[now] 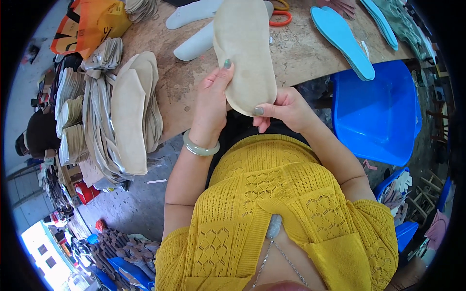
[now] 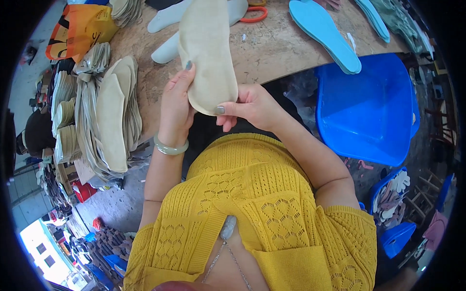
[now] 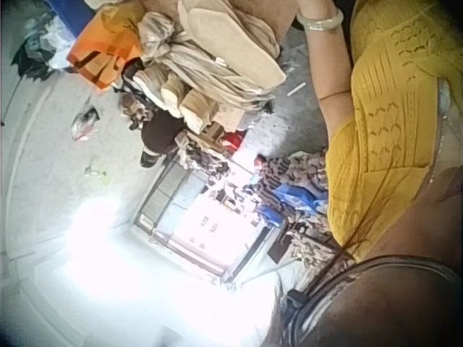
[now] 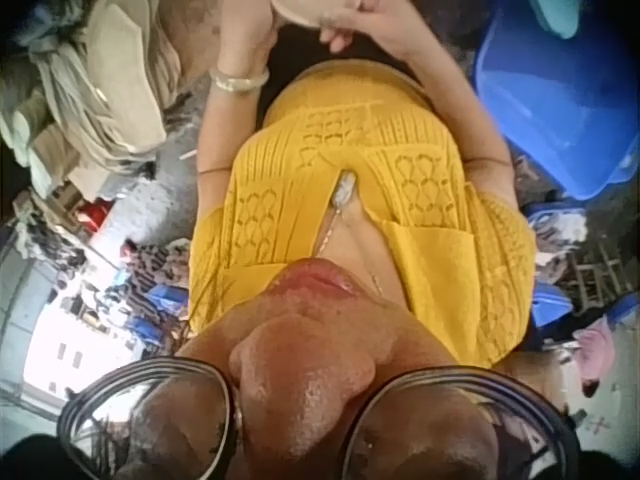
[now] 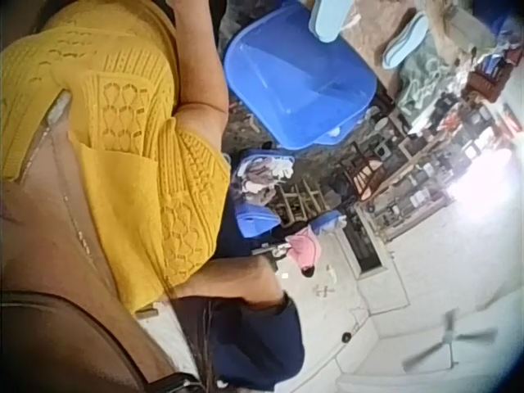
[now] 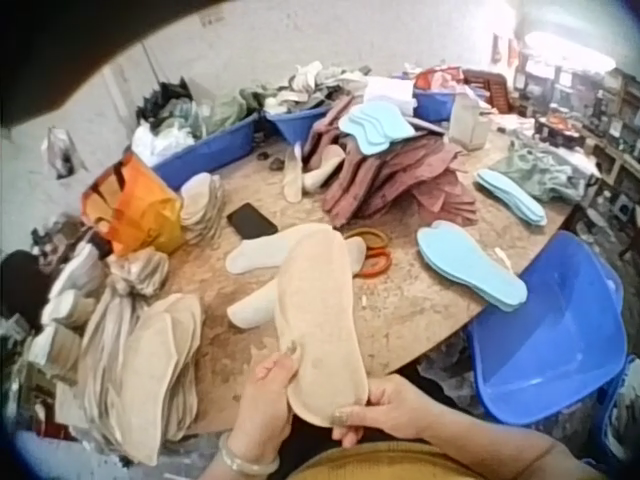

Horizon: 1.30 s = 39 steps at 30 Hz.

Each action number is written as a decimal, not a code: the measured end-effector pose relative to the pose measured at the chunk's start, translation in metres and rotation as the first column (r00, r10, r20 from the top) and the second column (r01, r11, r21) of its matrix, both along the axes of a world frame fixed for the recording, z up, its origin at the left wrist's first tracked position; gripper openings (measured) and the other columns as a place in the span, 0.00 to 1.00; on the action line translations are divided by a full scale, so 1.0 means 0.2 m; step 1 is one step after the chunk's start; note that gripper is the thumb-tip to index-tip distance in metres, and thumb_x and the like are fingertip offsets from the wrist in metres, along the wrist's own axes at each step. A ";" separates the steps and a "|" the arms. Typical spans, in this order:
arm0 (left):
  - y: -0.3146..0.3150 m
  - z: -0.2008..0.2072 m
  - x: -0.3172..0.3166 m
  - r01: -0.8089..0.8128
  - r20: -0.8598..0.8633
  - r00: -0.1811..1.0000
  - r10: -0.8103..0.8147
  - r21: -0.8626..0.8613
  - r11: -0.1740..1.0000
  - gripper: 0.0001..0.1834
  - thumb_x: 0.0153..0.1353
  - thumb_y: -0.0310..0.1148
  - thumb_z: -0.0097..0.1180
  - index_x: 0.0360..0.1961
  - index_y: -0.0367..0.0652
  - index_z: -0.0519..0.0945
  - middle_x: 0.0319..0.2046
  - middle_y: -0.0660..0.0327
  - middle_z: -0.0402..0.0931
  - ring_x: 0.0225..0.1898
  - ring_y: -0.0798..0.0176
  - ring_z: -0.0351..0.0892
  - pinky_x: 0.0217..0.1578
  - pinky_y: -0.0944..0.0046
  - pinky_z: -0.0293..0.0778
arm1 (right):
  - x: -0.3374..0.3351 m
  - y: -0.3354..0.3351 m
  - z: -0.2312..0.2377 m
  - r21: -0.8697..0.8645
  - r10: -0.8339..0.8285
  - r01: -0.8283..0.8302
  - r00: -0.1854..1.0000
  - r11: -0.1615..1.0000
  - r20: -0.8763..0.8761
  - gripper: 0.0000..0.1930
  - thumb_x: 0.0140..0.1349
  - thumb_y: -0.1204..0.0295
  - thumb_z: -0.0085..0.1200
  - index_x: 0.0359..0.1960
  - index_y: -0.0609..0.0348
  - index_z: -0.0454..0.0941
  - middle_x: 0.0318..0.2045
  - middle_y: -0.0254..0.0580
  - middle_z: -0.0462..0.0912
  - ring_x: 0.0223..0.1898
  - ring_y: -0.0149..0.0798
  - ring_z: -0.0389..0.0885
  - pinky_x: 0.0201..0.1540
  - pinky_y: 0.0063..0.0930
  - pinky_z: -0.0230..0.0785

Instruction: Organizing and preparing various shoe insoles and component stacks in a workshop environment.

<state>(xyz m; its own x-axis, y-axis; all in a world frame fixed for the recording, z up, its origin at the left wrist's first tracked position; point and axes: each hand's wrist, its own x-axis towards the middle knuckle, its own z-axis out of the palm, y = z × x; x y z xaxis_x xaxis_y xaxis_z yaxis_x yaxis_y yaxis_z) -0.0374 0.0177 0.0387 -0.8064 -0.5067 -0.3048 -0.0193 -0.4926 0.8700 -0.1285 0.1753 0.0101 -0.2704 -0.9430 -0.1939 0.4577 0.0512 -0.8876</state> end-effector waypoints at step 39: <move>-0.03 0.06 0.25 -0.083 0.030 0.992 0.123 -0.582 0.809 0.17 0.70 0.39 0.45 0.30 0.36 0.74 0.23 0.72 0.70 0.26 0.77 0.62 0.27 0.72 0.62 | -0.23 -0.35 0.09 -0.240 -0.377 0.418 0.905 0.876 0.199 0.13 0.63 0.72 0.54 0.46 0.65 0.74 0.38 0.37 0.81 0.37 0.26 0.80 0.43 0.19 0.72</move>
<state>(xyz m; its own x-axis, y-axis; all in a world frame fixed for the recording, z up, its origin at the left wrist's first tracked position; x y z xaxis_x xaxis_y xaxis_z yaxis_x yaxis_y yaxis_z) 0.0119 0.0119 0.0511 -0.7286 -0.6846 0.0236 -0.0615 0.0996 0.9931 -0.1754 0.1054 0.0273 -0.6224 -0.7826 -0.0121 0.5100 -0.3938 -0.7647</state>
